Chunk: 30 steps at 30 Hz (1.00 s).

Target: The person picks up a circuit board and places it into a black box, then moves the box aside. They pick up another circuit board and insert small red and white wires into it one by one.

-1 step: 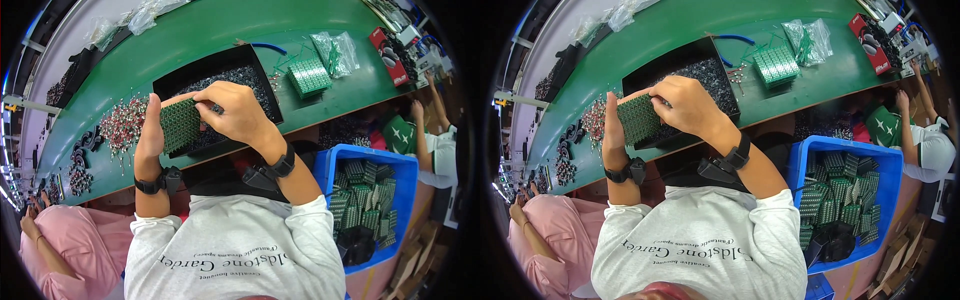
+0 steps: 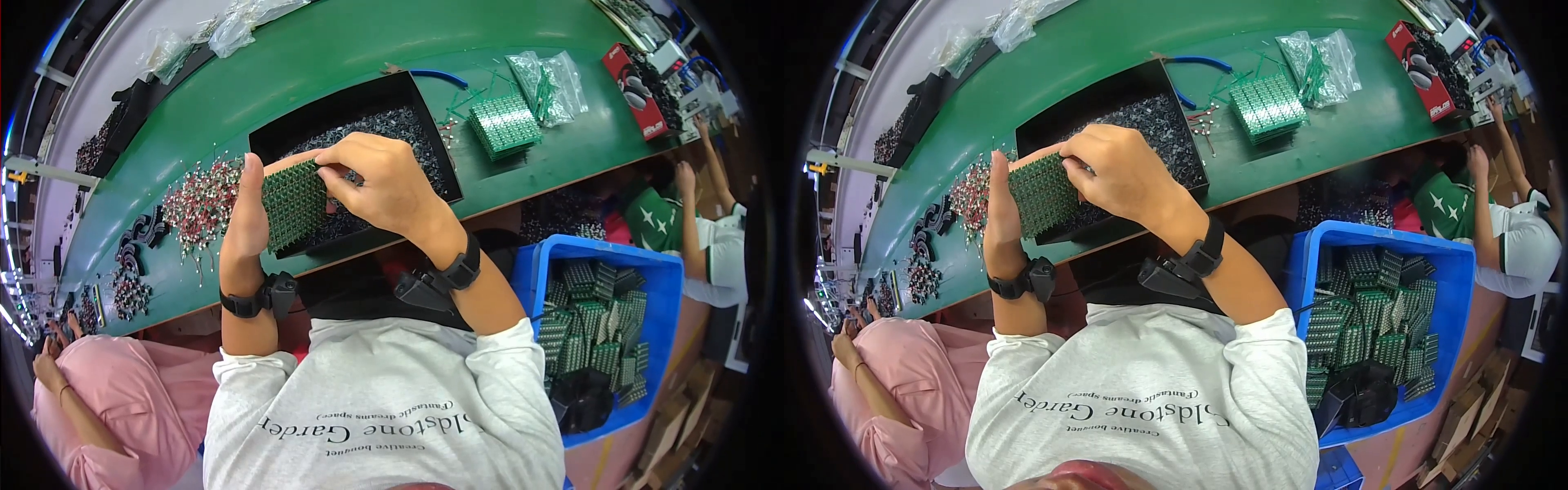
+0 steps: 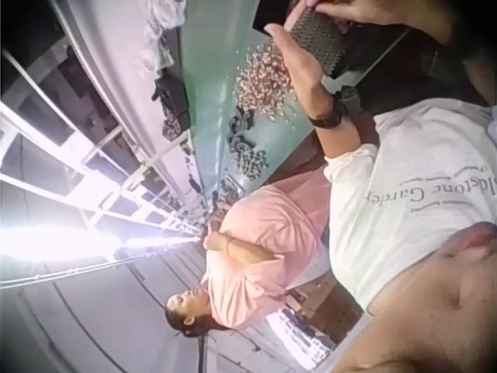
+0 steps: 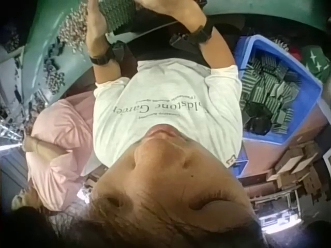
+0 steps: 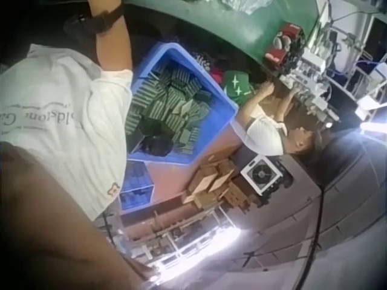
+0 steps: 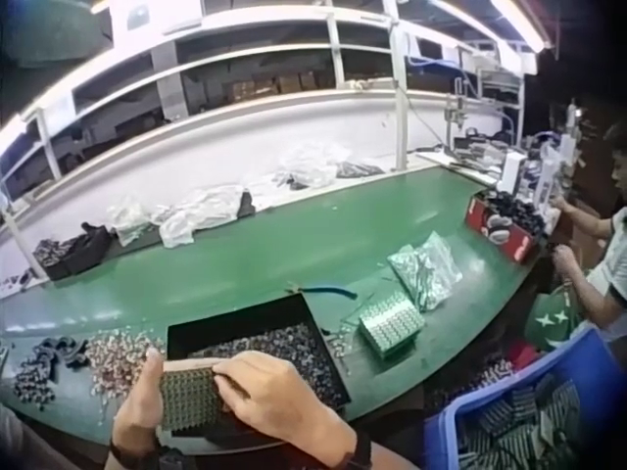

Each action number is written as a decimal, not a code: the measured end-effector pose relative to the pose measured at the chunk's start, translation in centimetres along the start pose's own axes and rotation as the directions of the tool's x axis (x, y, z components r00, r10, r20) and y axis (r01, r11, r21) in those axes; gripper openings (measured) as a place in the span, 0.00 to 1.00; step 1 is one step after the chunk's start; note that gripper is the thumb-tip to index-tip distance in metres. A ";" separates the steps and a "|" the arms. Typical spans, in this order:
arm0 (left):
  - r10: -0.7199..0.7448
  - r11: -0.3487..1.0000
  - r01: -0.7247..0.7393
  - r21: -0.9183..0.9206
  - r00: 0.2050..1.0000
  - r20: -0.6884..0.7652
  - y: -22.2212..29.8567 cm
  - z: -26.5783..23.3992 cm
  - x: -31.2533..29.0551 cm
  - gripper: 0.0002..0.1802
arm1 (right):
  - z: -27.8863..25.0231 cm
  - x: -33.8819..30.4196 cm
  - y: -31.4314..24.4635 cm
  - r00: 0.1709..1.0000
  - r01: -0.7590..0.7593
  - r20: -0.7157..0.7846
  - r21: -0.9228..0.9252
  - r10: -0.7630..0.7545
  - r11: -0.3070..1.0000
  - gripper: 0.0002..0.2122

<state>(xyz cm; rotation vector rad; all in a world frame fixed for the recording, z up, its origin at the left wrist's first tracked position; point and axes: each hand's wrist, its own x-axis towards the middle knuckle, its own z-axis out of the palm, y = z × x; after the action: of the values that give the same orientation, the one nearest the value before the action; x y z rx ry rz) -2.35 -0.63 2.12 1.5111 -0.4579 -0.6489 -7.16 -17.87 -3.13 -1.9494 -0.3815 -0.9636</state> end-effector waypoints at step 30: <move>0.069 0.991 -0.054 -0.122 0.990 0.126 -0.8 -0.4 0.5 0.51 | 0.3 -0.2 -0.7 0.987 0.064 -0.138 -0.130 -0.082 0.989 0.08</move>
<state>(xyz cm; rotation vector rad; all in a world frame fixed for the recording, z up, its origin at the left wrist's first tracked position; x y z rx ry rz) -1.80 -0.56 1.23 1.3426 -0.5540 -0.7162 -7.56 -17.22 -3.01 -1.9754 -0.3185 -1.1929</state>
